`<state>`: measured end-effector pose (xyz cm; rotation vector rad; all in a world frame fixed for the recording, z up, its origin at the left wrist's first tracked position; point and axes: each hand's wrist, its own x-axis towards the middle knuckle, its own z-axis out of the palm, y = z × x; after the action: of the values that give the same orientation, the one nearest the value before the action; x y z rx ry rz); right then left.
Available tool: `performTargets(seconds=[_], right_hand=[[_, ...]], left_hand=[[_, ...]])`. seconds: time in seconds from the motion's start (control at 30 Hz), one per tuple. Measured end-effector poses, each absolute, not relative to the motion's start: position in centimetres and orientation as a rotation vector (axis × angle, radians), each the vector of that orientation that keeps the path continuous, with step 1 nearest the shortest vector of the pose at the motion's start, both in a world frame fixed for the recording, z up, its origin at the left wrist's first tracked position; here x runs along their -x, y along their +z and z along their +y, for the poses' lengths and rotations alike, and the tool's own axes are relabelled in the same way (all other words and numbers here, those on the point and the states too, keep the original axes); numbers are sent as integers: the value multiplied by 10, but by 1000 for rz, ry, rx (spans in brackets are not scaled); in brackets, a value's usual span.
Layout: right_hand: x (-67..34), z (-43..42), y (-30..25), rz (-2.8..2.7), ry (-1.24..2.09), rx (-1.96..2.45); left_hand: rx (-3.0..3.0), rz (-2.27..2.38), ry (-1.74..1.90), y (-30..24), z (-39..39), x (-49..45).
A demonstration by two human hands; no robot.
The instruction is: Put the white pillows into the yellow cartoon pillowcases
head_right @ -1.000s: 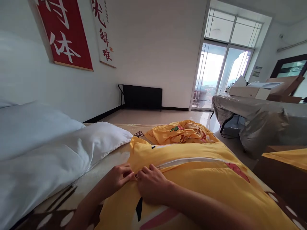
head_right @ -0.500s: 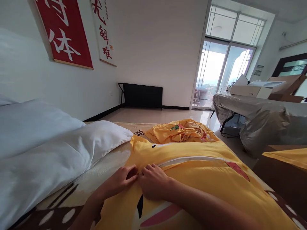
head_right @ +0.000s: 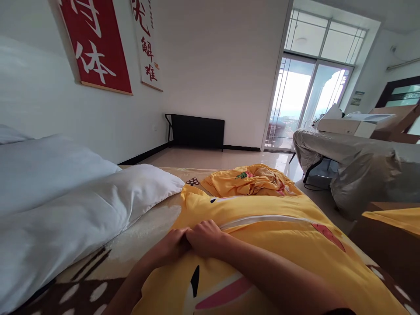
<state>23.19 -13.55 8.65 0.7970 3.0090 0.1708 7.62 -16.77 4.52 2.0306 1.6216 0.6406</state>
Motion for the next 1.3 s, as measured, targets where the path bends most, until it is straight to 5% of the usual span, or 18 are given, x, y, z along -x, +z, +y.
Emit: performTargets(seconds=[0.53,0.9,1.3], right_hand=[[-230,-114,99,3047,-113,-938],[-220,-129,90,2987,333,-881],[-228,-123,91,3018,129,-1029]], left_hand=[[-2032,1401,785,44,-163,-56],[-1964,1414,779,44,-164,-57],[-1953,1407,875,45,-163,-55]])
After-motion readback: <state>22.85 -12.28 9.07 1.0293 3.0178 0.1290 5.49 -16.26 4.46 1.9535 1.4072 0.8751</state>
